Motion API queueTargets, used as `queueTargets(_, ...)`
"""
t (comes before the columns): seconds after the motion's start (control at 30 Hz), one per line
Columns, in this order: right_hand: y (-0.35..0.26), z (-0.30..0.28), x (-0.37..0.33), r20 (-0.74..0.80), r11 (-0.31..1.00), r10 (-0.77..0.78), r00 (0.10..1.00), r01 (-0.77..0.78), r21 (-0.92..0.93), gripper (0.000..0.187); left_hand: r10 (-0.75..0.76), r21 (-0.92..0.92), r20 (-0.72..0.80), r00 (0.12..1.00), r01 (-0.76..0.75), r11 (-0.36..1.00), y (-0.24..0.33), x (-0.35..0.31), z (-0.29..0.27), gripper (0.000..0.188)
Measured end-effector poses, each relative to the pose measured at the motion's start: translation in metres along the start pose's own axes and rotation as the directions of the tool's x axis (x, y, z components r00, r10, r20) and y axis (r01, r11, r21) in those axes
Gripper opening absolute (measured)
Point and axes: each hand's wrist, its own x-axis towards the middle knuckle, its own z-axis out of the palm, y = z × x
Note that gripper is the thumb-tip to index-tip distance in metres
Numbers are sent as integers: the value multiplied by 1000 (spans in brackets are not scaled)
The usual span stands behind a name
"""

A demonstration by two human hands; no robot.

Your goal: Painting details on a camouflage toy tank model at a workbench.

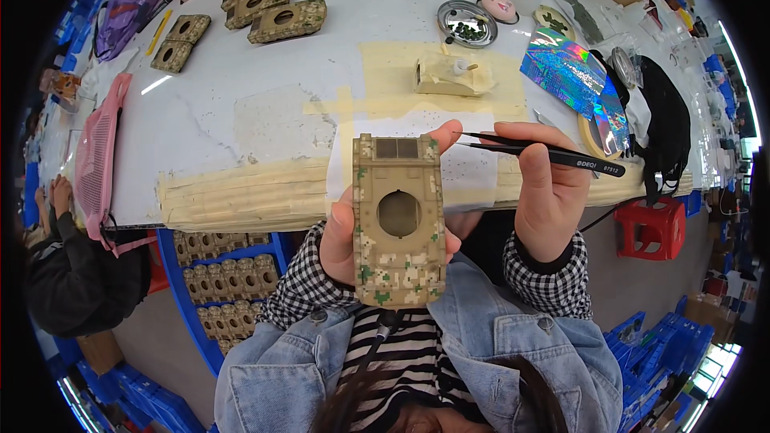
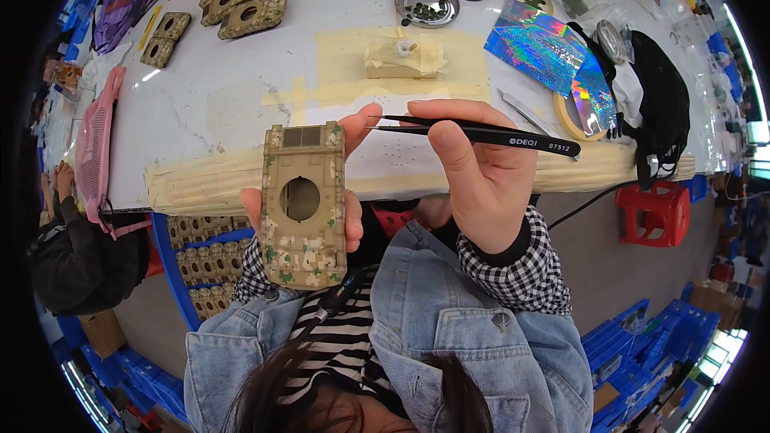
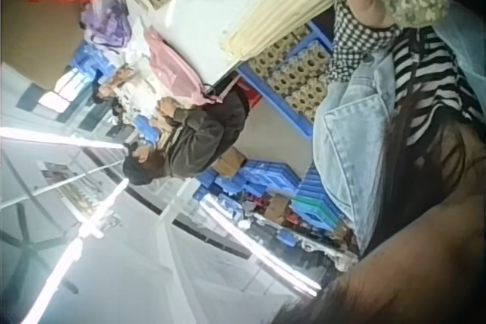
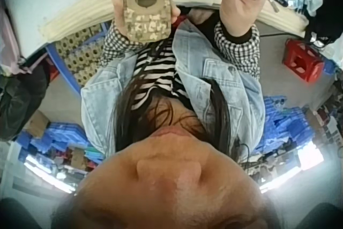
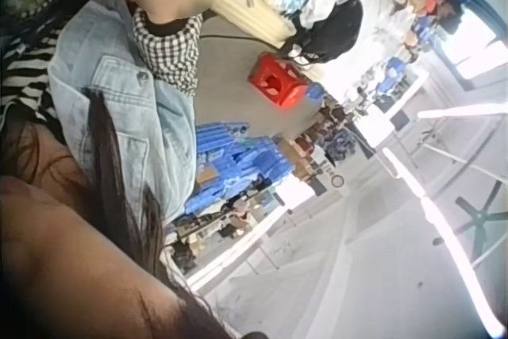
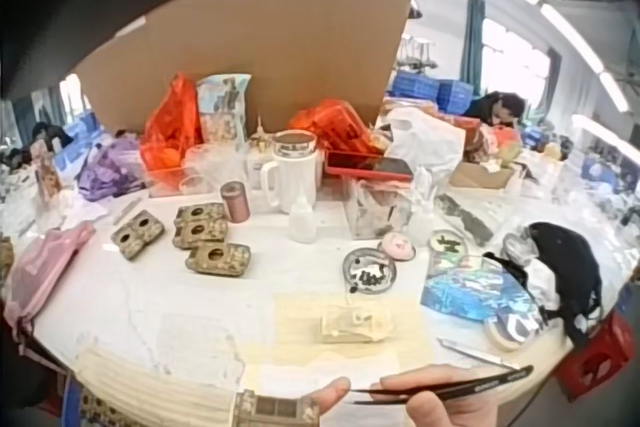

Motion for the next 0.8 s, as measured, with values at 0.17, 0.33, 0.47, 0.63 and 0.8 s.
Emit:
queueTargets(0.17,0,-1,0,24,1000,-1,1000,2,-24,20,-13,-28,52,999,14,999,0,2,-3,105)
queueTargets(0.33,1,-1,-1,33,998,-35,999,37,-47,20,-43,59,5,999,43,997,3,2,1,107)
queueTargets(0.47,-1,-1,-2,17,997,-72,997,72,-24,20,-49,157,-31,998,53,986,3,1,4,108)
queueTargets(0.63,-4,-3,2,-5,990,-140,990,140,-33,22,-33,-132,99,995,46,990,0,-2,1,105)
queueTargets(0.8,-9,-14,12,199,974,-165,966,192,-121,26,-185,-42,69,980,188,981,11,-2,10,108)
